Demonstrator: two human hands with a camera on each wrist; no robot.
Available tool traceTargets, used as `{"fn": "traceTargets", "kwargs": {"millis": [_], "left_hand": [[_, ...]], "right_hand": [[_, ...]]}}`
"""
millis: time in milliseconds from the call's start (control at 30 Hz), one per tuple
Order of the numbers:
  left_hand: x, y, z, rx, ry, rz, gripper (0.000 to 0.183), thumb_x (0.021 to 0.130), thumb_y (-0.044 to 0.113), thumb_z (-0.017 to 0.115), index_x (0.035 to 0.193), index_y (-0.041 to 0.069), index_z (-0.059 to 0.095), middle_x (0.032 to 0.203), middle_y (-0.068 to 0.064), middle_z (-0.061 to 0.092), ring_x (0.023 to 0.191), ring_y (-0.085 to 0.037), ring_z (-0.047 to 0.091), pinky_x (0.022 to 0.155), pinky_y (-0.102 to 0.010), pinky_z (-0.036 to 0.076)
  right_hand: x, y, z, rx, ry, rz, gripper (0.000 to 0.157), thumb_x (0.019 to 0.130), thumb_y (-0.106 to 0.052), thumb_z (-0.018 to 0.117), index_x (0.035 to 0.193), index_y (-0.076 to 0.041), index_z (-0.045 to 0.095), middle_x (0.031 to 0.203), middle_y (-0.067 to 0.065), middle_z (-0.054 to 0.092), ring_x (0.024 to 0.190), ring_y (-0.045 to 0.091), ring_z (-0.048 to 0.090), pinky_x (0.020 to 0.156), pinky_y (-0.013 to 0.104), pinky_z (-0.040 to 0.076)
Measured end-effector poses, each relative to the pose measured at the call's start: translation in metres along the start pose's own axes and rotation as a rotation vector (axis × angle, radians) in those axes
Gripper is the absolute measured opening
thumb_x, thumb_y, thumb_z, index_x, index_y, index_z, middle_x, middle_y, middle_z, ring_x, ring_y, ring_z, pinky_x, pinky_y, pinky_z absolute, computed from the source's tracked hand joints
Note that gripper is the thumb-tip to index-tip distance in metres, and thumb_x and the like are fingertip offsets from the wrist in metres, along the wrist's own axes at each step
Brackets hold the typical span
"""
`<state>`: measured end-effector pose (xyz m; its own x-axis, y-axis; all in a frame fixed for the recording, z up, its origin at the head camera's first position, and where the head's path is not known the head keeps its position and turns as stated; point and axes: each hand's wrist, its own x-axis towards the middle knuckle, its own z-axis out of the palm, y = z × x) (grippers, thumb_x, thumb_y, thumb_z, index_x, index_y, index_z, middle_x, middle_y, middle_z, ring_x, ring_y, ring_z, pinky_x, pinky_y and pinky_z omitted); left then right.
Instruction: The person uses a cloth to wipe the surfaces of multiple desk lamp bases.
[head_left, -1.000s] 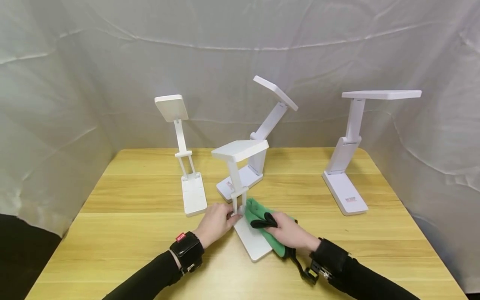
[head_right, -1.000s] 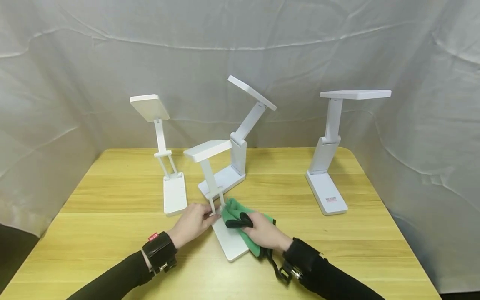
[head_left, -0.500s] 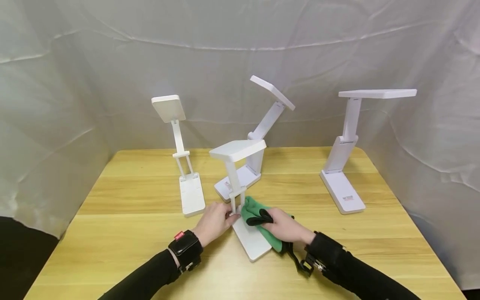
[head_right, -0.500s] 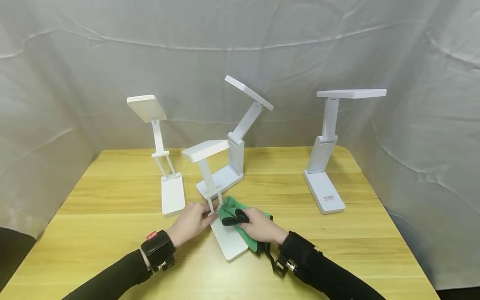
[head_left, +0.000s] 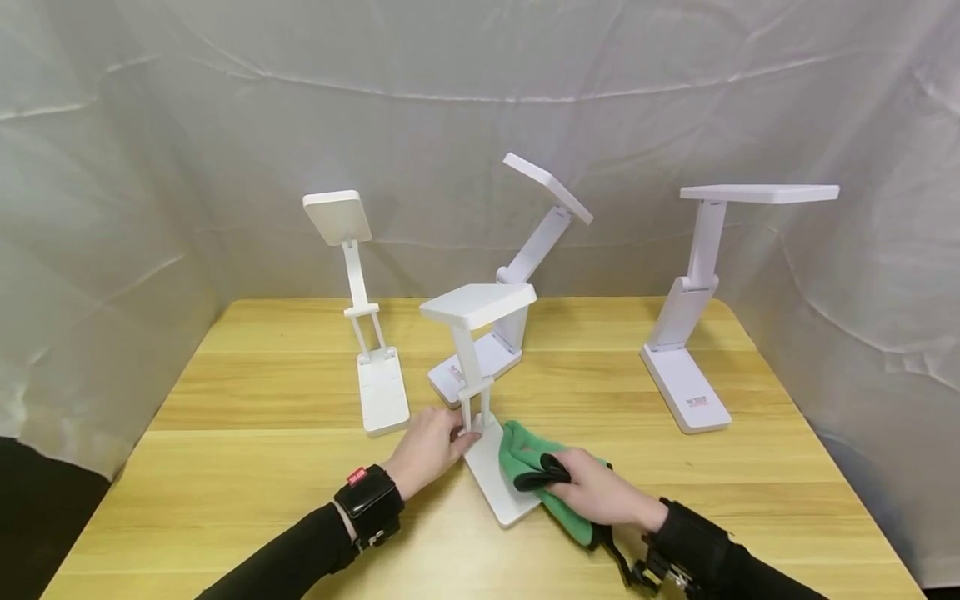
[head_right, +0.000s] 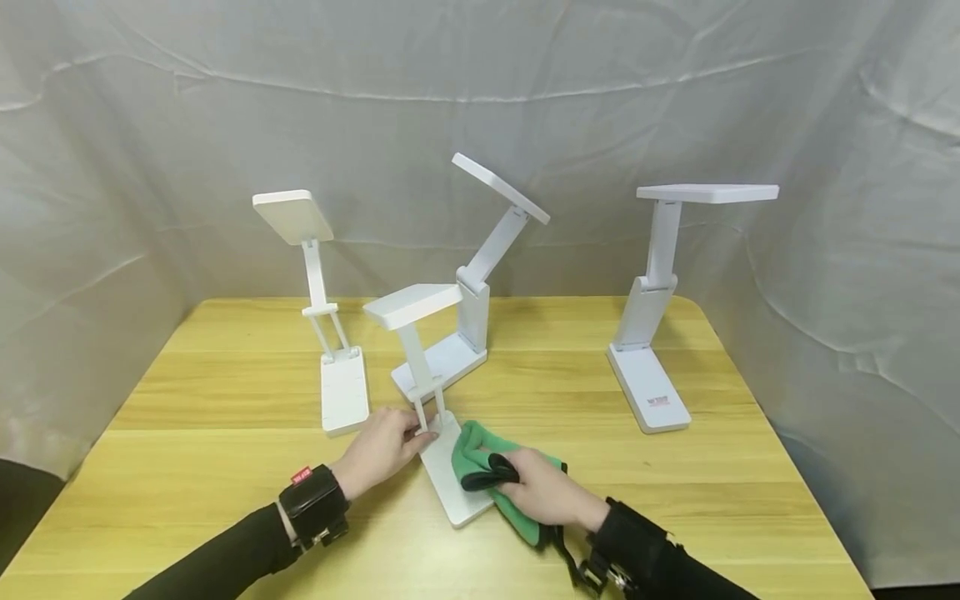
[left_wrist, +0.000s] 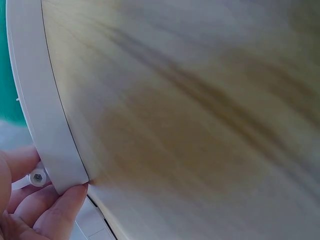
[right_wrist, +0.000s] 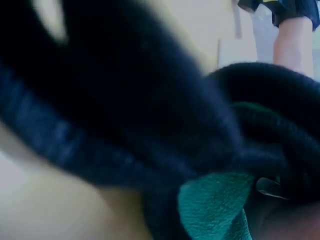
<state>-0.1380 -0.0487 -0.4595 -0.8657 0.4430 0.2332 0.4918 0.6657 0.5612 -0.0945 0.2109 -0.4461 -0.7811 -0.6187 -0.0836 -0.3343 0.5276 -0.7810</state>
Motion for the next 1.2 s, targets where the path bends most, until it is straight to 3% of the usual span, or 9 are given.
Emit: {"fn": "traceTargets", "kwargs": {"millis": [67, 233, 367, 500, 600, 667, 767, 967, 1200], "left_hand": [[0.0, 0.0, 0.0, 0.008, 0.002, -0.002, 0.013, 0.085, 0.022, 0.069, 0.085, 0.009, 0.071, 0.063, 0.004, 0.063, 0.05, -0.003, 0.05, 0.043, -0.018, 0.041], [0.002, 0.0, 0.002, 0.019, 0.003, 0.012, 0.013, 0.084, 0.022, 0.07, 0.085, 0.009, 0.072, 0.067, 0.001, 0.066, 0.055, -0.005, 0.055, 0.046, -0.017, 0.044], [0.002, 0.001, 0.002, 0.008, -0.004, 0.01, 0.013, 0.085, 0.022, 0.069, 0.087, 0.009, 0.072, 0.065, 0.004, 0.063, 0.052, -0.005, 0.053, 0.045, -0.018, 0.042], [0.001, 0.0, 0.0, 0.015, 0.0, 0.001, 0.013, 0.084, 0.022, 0.07, 0.087, 0.009, 0.072, 0.062, 0.006, 0.061, 0.05, -0.003, 0.049, 0.043, -0.018, 0.04], [-0.001, 0.0, -0.001, 0.014, 0.004, -0.008, 0.013, 0.084, 0.021, 0.07, 0.086, 0.009, 0.072, 0.063, 0.006, 0.061, 0.05, -0.003, 0.049, 0.043, -0.018, 0.04], [-0.001, 0.0, -0.001, 0.013, 0.005, -0.011, 0.013, 0.084, 0.021, 0.07, 0.087, 0.009, 0.071, 0.064, 0.005, 0.061, 0.049, -0.003, 0.049, 0.043, -0.018, 0.04], [-0.002, 0.0, -0.001, 0.018, 0.011, -0.007, 0.013, 0.084, 0.022, 0.07, 0.086, 0.009, 0.072, 0.065, 0.004, 0.063, 0.051, -0.004, 0.052, 0.044, -0.018, 0.042], [-0.001, 0.0, 0.001, 0.038, 0.025, 0.027, 0.012, 0.083, 0.021, 0.071, 0.085, 0.009, 0.072, 0.07, -0.001, 0.068, 0.057, -0.007, 0.058, 0.048, -0.017, 0.046], [0.0, -0.001, -0.002, 0.022, 0.015, 0.013, 0.013, 0.084, 0.022, 0.07, 0.087, 0.009, 0.072, 0.069, 0.0, 0.066, 0.055, -0.005, 0.055, 0.045, -0.017, 0.044]], "right_hand": [[0.013, 0.0, -0.001, -0.015, 0.017, 0.003, 0.01, 0.092, -0.006, 0.055, 0.098, -0.009, 0.062, 0.086, 0.002, 0.061, 0.073, 0.01, 0.056, 0.072, 0.03, 0.051], [0.032, 0.001, -0.002, -0.047, 0.063, 0.013, 0.013, 0.092, -0.006, 0.055, 0.101, -0.007, 0.064, 0.089, 0.002, 0.062, 0.073, 0.008, 0.056, 0.073, 0.031, 0.051], [0.014, 0.0, 0.0, -0.023, 0.041, 0.016, 0.01, 0.092, -0.005, 0.055, 0.097, -0.009, 0.063, 0.085, 0.0, 0.06, 0.071, 0.01, 0.056, 0.07, 0.03, 0.051], [-0.013, -0.001, 0.004, 0.003, -0.005, -0.013, 0.028, 0.091, -0.002, 0.053, 0.117, -0.008, 0.062, 0.116, 0.009, 0.064, 0.108, 0.019, 0.058, 0.093, 0.04, 0.048], [-0.02, 0.0, 0.005, 0.019, -0.022, -0.011, 0.036, 0.09, 0.001, 0.052, 0.124, -0.011, 0.06, 0.129, 0.007, 0.058, 0.113, 0.018, 0.055, 0.097, 0.04, 0.045], [-0.015, 0.0, 0.003, 0.015, -0.019, -0.003, 0.027, 0.09, 0.0, 0.052, 0.112, -0.012, 0.064, 0.113, 0.006, 0.065, 0.094, 0.012, 0.06, 0.087, 0.035, 0.051], [0.004, -0.001, 0.001, -0.007, -0.008, -0.002, 0.018, 0.09, -0.002, 0.054, 0.103, -0.01, 0.064, 0.091, 0.001, 0.064, 0.07, 0.007, 0.057, 0.069, 0.028, 0.052], [0.037, 0.001, -0.004, -0.032, 0.036, -0.003, 0.009, 0.092, -0.005, 0.054, 0.095, -0.005, 0.062, 0.077, 0.0, 0.057, 0.064, 0.009, 0.054, 0.063, 0.028, 0.049], [0.026, 0.003, 0.0, -0.018, 0.032, -0.022, 0.01, 0.09, -0.001, 0.054, 0.091, -0.007, 0.062, 0.077, -0.001, 0.057, 0.066, 0.007, 0.053, 0.064, 0.027, 0.049]]}}
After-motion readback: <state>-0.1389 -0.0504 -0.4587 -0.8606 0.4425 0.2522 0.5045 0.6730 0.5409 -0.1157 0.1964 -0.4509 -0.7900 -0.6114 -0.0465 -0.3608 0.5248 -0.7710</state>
